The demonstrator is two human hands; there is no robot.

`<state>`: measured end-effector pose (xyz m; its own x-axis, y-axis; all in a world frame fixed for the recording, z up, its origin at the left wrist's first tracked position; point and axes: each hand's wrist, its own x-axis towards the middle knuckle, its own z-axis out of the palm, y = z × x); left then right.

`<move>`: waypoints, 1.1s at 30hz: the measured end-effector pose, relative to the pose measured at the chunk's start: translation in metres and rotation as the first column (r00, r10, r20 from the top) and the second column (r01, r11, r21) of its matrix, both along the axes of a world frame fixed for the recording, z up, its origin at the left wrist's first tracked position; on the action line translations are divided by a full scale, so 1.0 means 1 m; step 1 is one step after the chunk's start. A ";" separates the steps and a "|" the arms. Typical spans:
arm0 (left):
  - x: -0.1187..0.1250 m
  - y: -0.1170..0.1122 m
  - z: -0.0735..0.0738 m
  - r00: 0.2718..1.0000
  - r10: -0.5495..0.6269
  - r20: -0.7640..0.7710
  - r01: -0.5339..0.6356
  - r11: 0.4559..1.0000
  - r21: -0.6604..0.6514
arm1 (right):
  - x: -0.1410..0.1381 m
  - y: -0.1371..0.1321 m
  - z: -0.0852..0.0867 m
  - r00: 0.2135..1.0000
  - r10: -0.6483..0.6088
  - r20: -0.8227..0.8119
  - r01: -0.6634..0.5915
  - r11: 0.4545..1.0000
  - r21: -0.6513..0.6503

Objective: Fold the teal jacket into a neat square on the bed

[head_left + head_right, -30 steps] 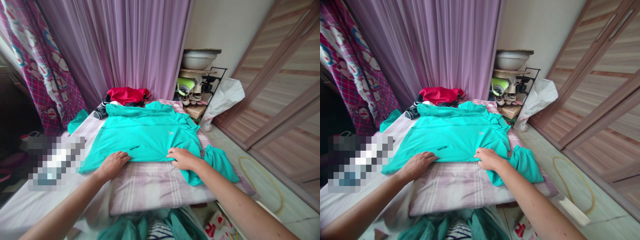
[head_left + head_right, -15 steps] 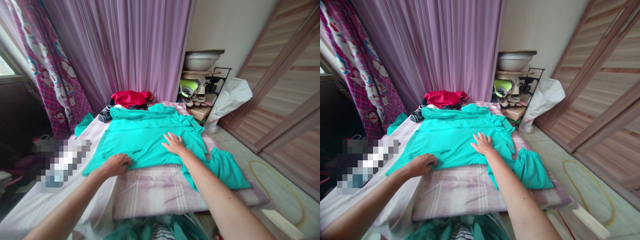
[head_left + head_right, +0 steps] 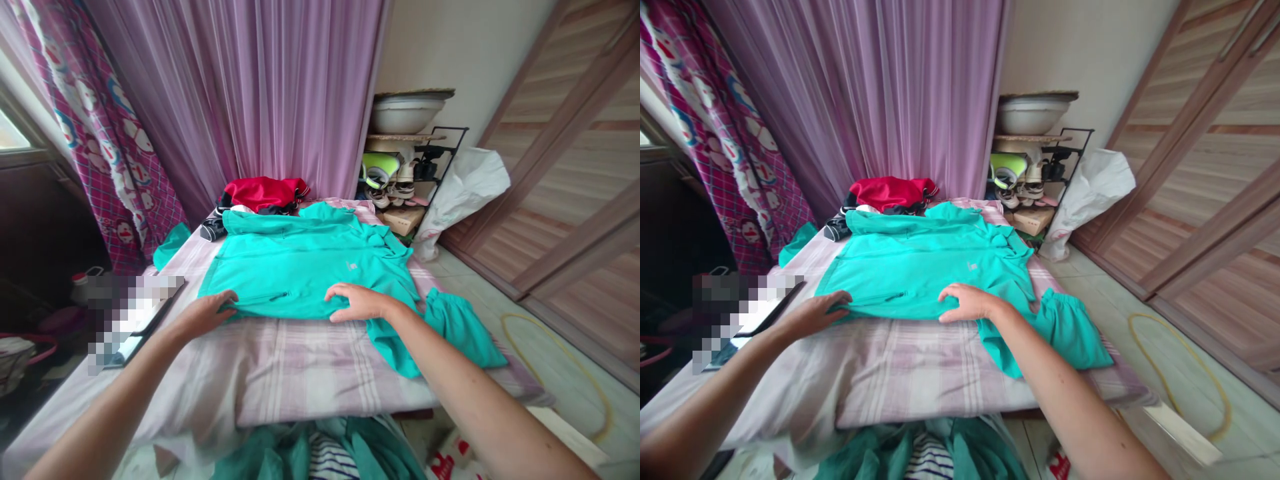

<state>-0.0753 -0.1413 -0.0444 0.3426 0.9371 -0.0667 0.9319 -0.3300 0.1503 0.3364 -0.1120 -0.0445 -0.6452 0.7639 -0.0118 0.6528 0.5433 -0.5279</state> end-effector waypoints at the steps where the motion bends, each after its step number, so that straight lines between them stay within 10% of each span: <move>1: -0.002 0.005 0.004 0.998 0.050 -0.041 -0.049 0.998 0.027 | -0.003 -0.003 0.003 0.999 0.000 0.053 -0.002 1.000 0.030; 8: 0.019 0.030 0.020 0.961 0.162 -0.222 -0.094 0.953 0.288 | -0.023 0.019 0.003 0.889 -0.394 0.233 0.333 0.906 0.263; 20: -0.026 0.014 -0.005 0.999 -0.017 -0.036 0.023 0.984 0.177 | -0.023 0.010 -0.022 0.961 -0.223 0.163 0.167 0.940 0.299; 33: -0.028 -0.023 0.031 0.995 -0.092 0.035 0.072 0.922 0.381 | -0.003 -0.009 0.004 0.999 0.039 -0.022 -0.035 0.987 0.159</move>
